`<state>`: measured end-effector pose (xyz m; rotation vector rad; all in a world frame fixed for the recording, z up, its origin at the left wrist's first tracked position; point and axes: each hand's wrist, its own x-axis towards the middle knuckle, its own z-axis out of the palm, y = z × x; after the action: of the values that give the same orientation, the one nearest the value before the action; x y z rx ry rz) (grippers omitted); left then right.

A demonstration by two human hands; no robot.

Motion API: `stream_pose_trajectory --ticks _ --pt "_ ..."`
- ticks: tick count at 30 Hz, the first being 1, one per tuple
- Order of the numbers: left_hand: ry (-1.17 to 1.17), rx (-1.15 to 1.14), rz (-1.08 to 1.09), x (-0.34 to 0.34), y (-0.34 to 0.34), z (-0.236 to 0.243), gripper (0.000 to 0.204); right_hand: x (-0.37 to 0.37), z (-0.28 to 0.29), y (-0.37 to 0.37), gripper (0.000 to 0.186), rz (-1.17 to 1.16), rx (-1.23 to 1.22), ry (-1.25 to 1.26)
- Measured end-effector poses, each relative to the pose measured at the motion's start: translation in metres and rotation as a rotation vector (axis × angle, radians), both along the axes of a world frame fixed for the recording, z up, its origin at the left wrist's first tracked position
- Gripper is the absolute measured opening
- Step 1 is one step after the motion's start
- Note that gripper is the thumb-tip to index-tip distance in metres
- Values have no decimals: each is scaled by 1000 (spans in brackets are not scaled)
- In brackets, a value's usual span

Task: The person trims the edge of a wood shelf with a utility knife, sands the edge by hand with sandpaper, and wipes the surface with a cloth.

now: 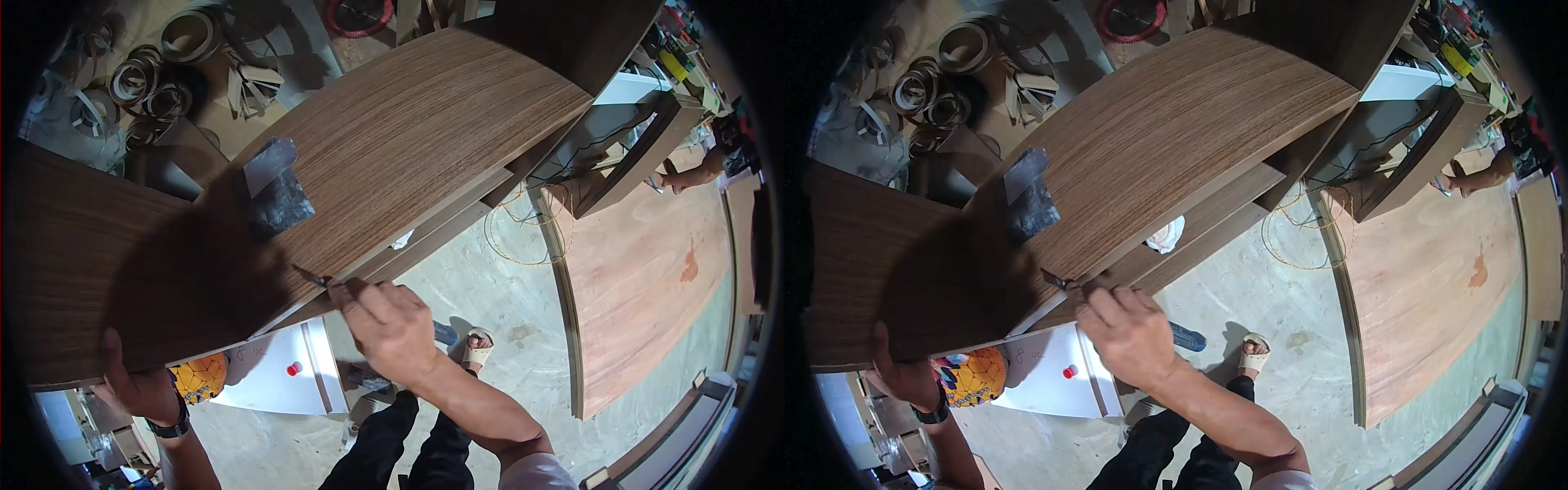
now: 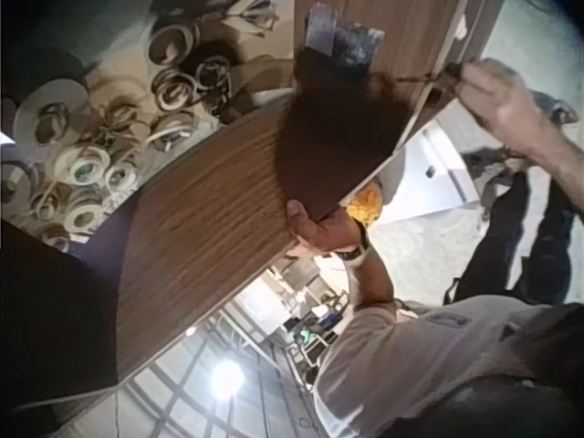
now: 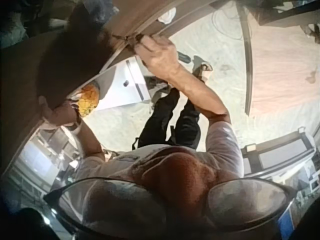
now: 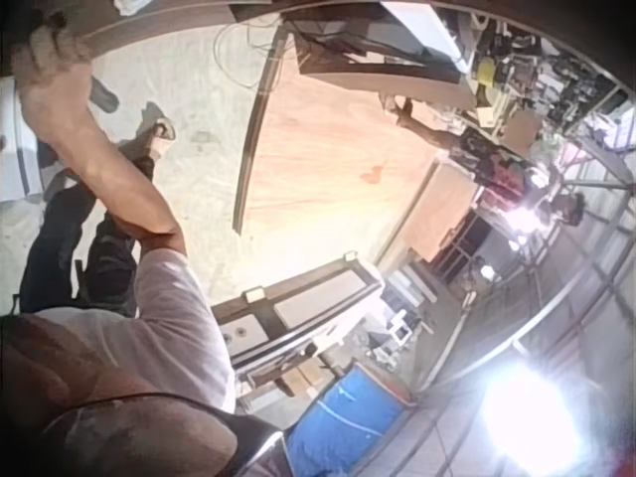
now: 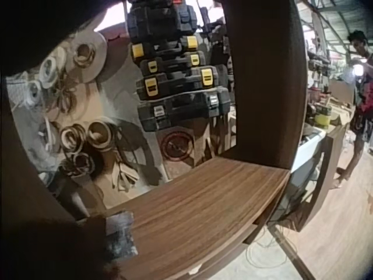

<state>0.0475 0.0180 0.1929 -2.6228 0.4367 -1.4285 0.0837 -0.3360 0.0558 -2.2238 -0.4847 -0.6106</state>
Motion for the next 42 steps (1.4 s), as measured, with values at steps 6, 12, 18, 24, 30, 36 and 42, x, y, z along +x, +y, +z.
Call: stream_pose_trajectory --ticks 6,12,18,24,30,36,42 --pt "-80 178 150 -5 -3 5 61 68 -3 -94 25 -567 56 -122" --pt "-82 190 128 0 -11 3 59 81 1 -107 30 -606 -82 -107" --pt "-84 244 110 0 -10 7 61 11 0 10 40 -269 -176 -103" --pt "-97 260 81 2 -11 8 59 -40 22 82 38 77 -30 146" --pt "-47 253 82 1 -8 5 56 14 -5 3 26 -485 37 -103" --pt "-73 263 137 0 -17 6 55 30 -9 -1 28 -470 -57 -148" --pt "-69 281 164 -2 -8 0 56 -49 8 89 42 11 -13 124"
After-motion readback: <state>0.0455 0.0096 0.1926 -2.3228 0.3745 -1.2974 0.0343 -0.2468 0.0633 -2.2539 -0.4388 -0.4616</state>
